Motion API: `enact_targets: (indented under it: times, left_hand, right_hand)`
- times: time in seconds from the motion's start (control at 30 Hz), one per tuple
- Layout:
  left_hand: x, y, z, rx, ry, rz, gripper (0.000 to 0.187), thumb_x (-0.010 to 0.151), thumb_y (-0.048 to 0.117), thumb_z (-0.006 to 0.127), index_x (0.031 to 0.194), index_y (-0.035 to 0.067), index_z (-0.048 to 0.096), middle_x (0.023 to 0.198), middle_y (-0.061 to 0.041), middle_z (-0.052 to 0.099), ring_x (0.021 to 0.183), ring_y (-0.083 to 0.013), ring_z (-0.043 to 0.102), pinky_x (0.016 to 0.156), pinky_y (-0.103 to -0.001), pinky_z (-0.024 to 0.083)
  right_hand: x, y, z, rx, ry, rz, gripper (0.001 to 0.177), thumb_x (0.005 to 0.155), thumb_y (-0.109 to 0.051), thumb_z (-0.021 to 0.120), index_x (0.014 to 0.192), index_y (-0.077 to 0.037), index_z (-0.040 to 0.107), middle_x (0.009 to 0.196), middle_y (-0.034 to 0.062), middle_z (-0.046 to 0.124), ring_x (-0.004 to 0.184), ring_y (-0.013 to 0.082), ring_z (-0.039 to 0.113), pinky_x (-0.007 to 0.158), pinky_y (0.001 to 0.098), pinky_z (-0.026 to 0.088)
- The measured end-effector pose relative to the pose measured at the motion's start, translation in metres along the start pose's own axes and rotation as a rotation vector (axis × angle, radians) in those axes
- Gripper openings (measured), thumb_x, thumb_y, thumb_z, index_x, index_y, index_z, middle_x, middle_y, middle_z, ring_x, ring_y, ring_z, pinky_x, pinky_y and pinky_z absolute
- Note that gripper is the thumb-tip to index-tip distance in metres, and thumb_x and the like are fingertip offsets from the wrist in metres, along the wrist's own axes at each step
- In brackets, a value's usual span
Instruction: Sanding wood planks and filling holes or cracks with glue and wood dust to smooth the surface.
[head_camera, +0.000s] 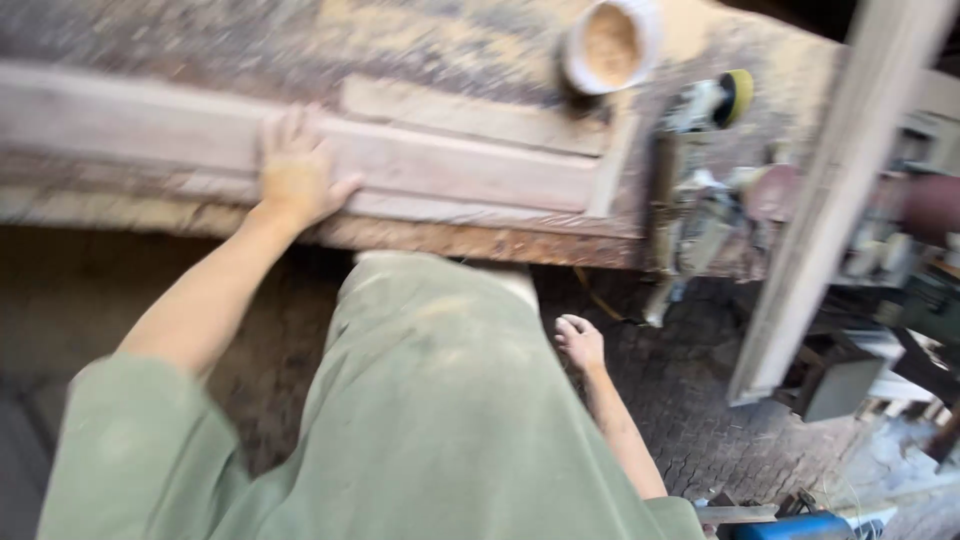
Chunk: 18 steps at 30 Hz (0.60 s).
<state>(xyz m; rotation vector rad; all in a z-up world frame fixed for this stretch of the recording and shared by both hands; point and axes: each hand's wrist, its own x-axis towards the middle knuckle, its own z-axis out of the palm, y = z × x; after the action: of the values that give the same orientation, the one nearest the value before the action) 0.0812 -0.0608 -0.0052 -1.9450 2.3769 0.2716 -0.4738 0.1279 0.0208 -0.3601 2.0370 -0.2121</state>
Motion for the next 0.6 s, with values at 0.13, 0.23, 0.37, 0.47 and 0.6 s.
enact_targets:
  times: [0.13,0.23,0.37,0.47,0.6]
  left_hand:
    - [0.005,-0.006,0.007,0.015,-0.024,-0.088,0.045,0.088,0.061,0.074,0.104,0.019,0.080,0.154,-0.012,0.063,0.153,-0.0338,0.042,0.119,-0.059,0.024]
    - [0.003,0.013,0.027,-0.028,0.072,-0.198,0.047,0.092,0.054,0.077,0.109,0.011,0.080,0.156,-0.022,0.058,0.153,-0.0410,0.037,0.117,-0.060,0.027]
    - [-0.005,0.099,0.023,-0.097,0.385,-0.220,0.045,0.086,0.037,0.086,0.106,-0.003,0.078,0.150,-0.039,0.053,0.145,-0.0537,0.043,0.112,-0.062,0.040]
    - [-0.012,0.195,0.008,-0.103,0.267,-0.188,0.050,0.074,0.037,0.090,0.102,-0.003,0.078,0.147,-0.035,0.058,0.142,-0.0510,0.048,0.113,-0.060,0.040]
    - [-0.015,0.245,0.029,-0.143,0.235,-0.085,0.048,0.077,0.047,0.083,0.100,0.005,0.077,0.138,-0.023,0.067,0.137,-0.0385,0.058,0.113,-0.051,0.045]
  right_hand:
    - [0.019,-0.040,-0.021,-0.121,0.045,-0.183,0.039,0.083,-0.033,0.080,0.113,-0.007,0.077,0.097,0.0224,0.074,0.095,0.0300,0.074,0.082,0.0432,0.060]
    - [0.015,-0.059,-0.045,-0.140,0.122,-0.299,0.025,0.080,-0.039,0.080,0.089,-0.016,0.081,0.076,0.0069,0.073,0.080,0.0156,0.065,0.077,0.0404,0.054]
    - [0.025,-0.075,-0.094,-0.056,0.294,-0.435,0.021,0.086,-0.035,0.081,0.076,-0.017,0.080,0.073,0.0013,0.076,0.071,0.0087,0.066,0.070,0.0296,0.053]
    - [0.080,-0.055,-0.152,-0.079,0.397,-0.437,0.021,0.087,-0.038,0.081,0.081,-0.018,0.079,0.080,0.0041,0.076,0.081,0.0159,0.072,0.077,0.0362,0.054]
    - [0.089,-0.117,-0.201,-0.006,0.522,-0.570,0.019,0.085,-0.022,0.073,0.103,-0.018,0.079,0.087,0.0124,0.076,0.083,0.0296,0.073,0.078,0.0447,0.057]
